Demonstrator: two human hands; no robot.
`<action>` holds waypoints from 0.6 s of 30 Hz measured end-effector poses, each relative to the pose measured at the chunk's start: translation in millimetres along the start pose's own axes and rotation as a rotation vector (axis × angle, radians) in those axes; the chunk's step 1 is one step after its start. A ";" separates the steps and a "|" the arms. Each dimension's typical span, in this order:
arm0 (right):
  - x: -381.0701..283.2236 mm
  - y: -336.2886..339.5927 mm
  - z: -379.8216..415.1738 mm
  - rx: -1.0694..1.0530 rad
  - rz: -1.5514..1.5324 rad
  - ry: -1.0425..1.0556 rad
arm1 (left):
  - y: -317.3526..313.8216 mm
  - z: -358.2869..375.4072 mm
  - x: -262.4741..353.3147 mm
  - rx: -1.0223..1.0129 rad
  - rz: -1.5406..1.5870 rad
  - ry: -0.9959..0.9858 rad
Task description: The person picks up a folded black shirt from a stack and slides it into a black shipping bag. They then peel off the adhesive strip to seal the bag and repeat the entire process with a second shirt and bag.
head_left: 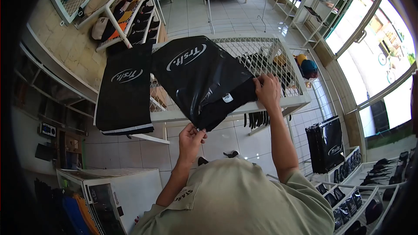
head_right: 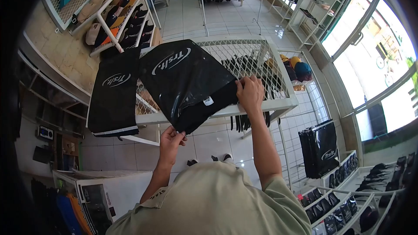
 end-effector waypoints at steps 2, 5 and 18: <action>0.8 7.0 10.0 0.037 0.010 0.022 | 8.3 -0.3 1.1 0.012 -0.017 -0.020; -1.3 46.0 42.3 -0.069 -0.106 -0.210 | 23.1 -4.9 15.8 0.081 -0.049 -0.071; -29.4 15.1 47.3 -0.031 -0.522 -0.331 | 1.5 -76.6 64.8 -0.026 -0.117 -0.193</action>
Point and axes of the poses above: each hand's wrist, its own z-axis away from the middle knuckle, its own y-axis out of the back of the hand, x = y × z, the point moved 3 cm from there along -z, towards the middle knuckle, and after that the axes turned 7 degrees about x, right-handed, at the moved point
